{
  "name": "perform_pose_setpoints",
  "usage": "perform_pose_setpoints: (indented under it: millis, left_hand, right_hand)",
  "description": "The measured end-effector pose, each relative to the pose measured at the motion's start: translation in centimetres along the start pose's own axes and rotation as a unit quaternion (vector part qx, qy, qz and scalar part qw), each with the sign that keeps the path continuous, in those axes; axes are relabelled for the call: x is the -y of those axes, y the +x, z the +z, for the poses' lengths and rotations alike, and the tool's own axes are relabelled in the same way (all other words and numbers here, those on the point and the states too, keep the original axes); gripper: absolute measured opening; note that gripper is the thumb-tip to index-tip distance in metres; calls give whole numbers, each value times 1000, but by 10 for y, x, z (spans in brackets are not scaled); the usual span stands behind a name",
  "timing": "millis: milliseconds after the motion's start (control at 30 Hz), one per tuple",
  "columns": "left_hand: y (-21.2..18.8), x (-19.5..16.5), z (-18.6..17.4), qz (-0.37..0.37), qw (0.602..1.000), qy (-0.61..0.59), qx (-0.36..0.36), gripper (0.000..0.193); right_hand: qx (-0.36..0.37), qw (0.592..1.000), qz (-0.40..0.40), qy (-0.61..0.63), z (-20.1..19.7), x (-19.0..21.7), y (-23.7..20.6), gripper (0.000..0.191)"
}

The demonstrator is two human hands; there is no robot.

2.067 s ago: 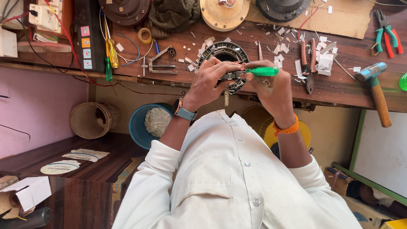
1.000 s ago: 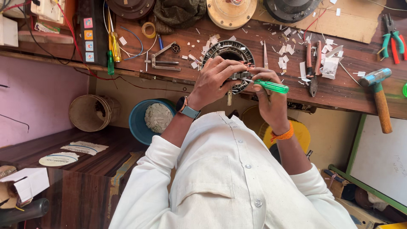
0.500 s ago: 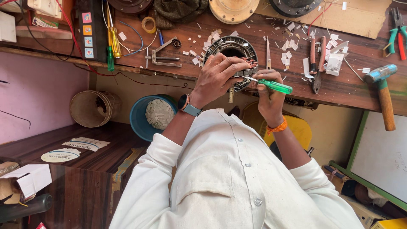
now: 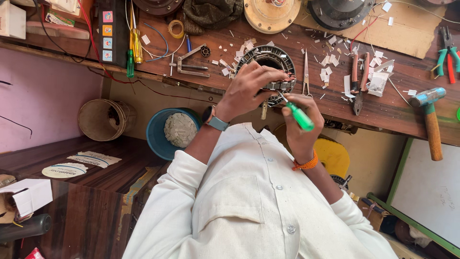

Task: The person works at a cluttered workbench rewinding a fan motor stator. They press copper wire coils into the stator slots by hand, use a green-handled tool to seat the windings, trim excess material with scissors, tap the assembly with a hammer, and fit small rings onto the motor shaft before reaching for another tool.

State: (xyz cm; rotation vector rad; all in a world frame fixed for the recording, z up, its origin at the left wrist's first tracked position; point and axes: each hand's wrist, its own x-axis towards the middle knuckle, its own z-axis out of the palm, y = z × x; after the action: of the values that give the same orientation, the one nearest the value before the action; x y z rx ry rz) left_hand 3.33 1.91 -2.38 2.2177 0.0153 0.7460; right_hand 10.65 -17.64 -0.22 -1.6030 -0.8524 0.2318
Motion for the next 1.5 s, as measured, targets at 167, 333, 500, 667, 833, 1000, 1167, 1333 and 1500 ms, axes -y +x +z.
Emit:
perform_pose_setpoints:
  millis: [167, 333, 500, 667, 833, 1000, 1167, 1333, 1500]
  left_hand:
    - [-6, 12, -13, -19, 998, -60, -8, 61]
    - [-6, 8, -13, -25, 999, 27, -17, 40]
    - [-4, -1, -25, -21, 989, 148, 5, 40]
    - [-3, -6, -28, -47, 988, 148, -8, 47]
    - [-2, 1, -27, -37, 999, 35, 1, 53]
    - [-4, 4, -26, -18, 1000, 15, 4, 52]
    - [-5, 4, -23, -23, 1000, 9, -1, 52]
    - [-5, 3, -22, -33, 999, 1, -7, 50]
    - [-4, 2, -19, -40, 999, -5, -24, 48]
  right_hand:
    - [-31, 993, 74, 83, -14, 19, -1, 37]
    - [-34, 991, 65, 112, -10, 14, 11, 34]
    - [-46, 994, 74, 68, -6, 5, 23, 32]
    - [-34, 993, 68, 89, -2, -2, 23, 30]
    - [-2, 989, 69, 128, -1, -9, 26, 31]
    - [22, 990, 51, 130, -7, -12, 32, 30]
    - [31, 992, 48, 114, -10, -13, 35, 30]
    - [39, 991, 48, 116, -12, -12, 36, 30]
    - [39, 993, 44, 101, -10, -13, 39, 29]
